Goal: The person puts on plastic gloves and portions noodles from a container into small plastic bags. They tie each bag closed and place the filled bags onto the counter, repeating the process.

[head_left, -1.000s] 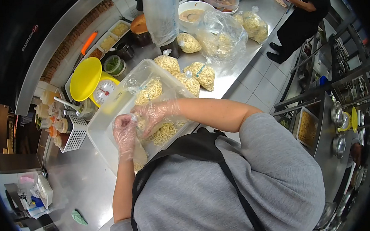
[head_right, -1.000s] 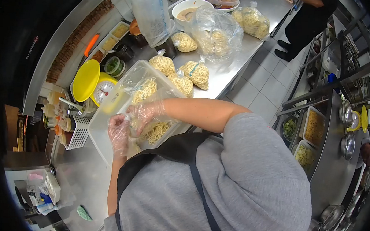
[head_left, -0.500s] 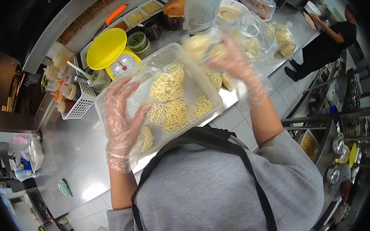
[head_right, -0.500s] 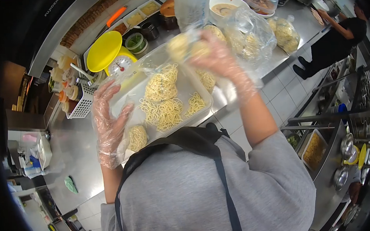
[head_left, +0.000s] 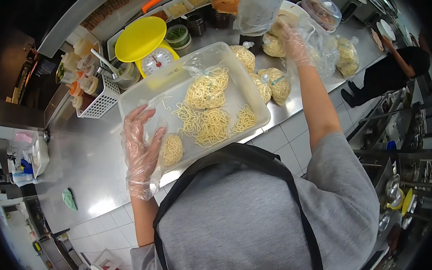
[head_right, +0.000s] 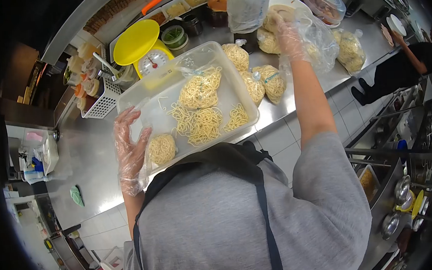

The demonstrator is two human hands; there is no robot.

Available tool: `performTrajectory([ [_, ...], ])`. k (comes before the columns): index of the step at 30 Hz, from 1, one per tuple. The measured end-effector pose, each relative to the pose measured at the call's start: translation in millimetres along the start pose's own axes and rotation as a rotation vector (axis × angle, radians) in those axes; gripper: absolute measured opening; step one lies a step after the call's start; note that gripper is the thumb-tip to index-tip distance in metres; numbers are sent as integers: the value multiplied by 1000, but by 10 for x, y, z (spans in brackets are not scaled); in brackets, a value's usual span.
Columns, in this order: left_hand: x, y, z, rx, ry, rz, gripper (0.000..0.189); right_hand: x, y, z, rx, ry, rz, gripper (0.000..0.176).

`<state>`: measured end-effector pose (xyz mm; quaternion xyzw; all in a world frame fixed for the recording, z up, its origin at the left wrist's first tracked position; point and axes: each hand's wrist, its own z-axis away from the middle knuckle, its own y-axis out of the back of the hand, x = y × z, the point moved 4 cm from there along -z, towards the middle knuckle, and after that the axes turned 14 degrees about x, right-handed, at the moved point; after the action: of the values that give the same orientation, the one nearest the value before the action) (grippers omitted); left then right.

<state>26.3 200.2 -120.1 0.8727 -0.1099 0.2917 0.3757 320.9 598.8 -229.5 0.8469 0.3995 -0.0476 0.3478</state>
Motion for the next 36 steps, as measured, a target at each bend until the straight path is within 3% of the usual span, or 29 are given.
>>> performTrajectory([
  [4,-233,53,139,39,35,-65,35,75,-101,-42,-174,84,307,29],
  [6,-359,100,225,53,38,-127,33,27,10,-97,-222,243,202,29],
  [8,-492,123,301,25,87,-137,31,-159,250,-152,41,176,121,24],
  [10,-685,149,385,45,107,-165,29,-547,616,-32,56,-122,-35,23],
  [12,-802,128,478,43,122,-186,27,-879,819,203,-277,-332,-145,21],
  [14,-882,88,524,50,205,-125,23,-923,936,575,-785,-269,-232,20],
  [16,-876,77,501,56,178,-144,21,-1207,1167,834,-1154,-574,-197,20],
  [18,-868,74,474,69,146,-163,20,-1304,1140,1147,-1237,-353,-198,28],
  [20,-859,93,469,68,97,-256,18,-1646,1137,1305,-1014,-192,-89,39],
  [21,-854,94,474,71,98,-257,18,-1717,1106,1465,-1014,-188,-90,39],
  [23,-846,95,467,86,121,-237,17,-1714,990,1722,-792,-218,-34,45],
  [27,-858,107,483,101,60,-275,17,-1681,858,1949,-733,-209,-44,35],
  [32,-895,95,490,79,10,-285,16,-1655,855,1854,-812,-352,47,32],
  [36,-853,116,494,53,39,-316,17,-1640,902,1825,-761,-201,39,31],
])
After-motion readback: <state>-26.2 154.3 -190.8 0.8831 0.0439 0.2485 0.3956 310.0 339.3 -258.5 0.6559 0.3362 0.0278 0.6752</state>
